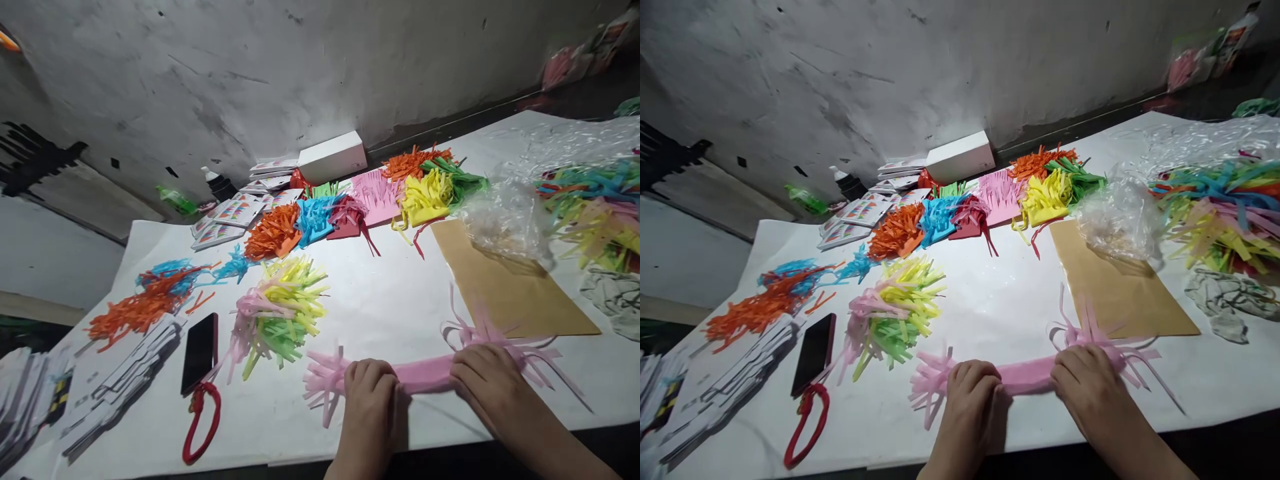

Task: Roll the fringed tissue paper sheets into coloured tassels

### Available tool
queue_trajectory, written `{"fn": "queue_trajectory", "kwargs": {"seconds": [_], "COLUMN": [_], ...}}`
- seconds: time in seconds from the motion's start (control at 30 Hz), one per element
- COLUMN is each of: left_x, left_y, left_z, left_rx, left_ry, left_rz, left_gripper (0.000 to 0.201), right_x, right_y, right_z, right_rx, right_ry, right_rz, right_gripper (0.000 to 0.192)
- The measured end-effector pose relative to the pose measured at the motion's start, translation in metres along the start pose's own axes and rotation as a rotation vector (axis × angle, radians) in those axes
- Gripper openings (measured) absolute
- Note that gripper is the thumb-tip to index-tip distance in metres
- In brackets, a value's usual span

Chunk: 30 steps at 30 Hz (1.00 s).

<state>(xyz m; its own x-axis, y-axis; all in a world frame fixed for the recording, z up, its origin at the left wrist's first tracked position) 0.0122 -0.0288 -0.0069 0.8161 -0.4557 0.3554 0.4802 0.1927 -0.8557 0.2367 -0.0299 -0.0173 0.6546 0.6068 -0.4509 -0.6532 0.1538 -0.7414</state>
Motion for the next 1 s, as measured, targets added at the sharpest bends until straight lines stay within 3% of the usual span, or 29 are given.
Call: {"fn": "queue_trajectory", "kwargs": {"seconds": [0.13, 0.27, 0.33, 0.4, 0.53, 0.63, 0.7, 0.77, 0.87, 1.0], "left_x": [0.001, -0.002, -0.003, -0.005, -0.006, -0.006, -0.002, 0.002, 0.007, 0.004], "left_y": [0.004, 0.006, 0.006, 0.006, 0.004, 0.001, -0.001, -0.001, 0.0, 0.0], "left_z": [0.011, 0.02, 0.021, 0.022, 0.021, 0.019, 0.016, 0.013, 0.011, 0.011], "left_rx": [-0.084, -0.136, -0.152, -0.165, -0.184, -0.108, -0.009, 0.052, 0.06, 0.058], "left_ry": [-0.101, -0.084, -0.073, -0.067, -0.087, -0.084, 0.014, 0.133, 0.189, 0.161], "left_rz": [0.211, 0.343, 0.35, 0.344, 0.303, 0.167, 0.098, 0.084, 0.07, -0.022], "left_gripper": [0.021, 0.018, 0.018, 0.017, 0.018, 0.009, 0.022, 0.019, 0.02, 0.022], "right_x": [0.002, 0.003, 0.001, -0.003, -0.016, -0.02, -0.022, -0.025, -0.029, -0.023], "right_y": [0.009, 0.011, 0.007, 0.005, 0.011, 0.015, 0.014, 0.012, 0.014, 0.012], "right_z": [0.009, 0.016, 0.016, 0.017, 0.016, 0.017, 0.018, 0.019, 0.019, 0.014], "right_rx": [-0.029, 0.014, 0.065, 0.11, 0.065, 0.034, 0.04, 0.026, -0.008, -0.01], "right_ry": [0.103, 0.163, 0.172, 0.115, -0.116, -0.151, -0.135, -0.116, -0.113, -0.123], "right_rz": [-0.222, -0.298, -0.289, -0.197, 0.033, 0.042, 0.074, 0.119, 0.104, 0.073], "right_gripper": [0.033, 0.036, 0.028, 0.02, 0.033, 0.034, 0.031, 0.027, 0.024, 0.036]}}
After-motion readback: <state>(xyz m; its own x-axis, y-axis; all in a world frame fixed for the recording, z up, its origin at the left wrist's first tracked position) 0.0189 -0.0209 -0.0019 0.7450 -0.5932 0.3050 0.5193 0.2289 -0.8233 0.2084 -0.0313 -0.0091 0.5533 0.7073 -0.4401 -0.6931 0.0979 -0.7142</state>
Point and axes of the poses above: each hand's wrist, its own z-axis towards the middle knuckle, its own y-axis out of the palm, x = y × z, the point moved 2 cm from there along z, towards the middle knuckle, and after that the axes turned 9 degrees about z, right-handed, at the moved point
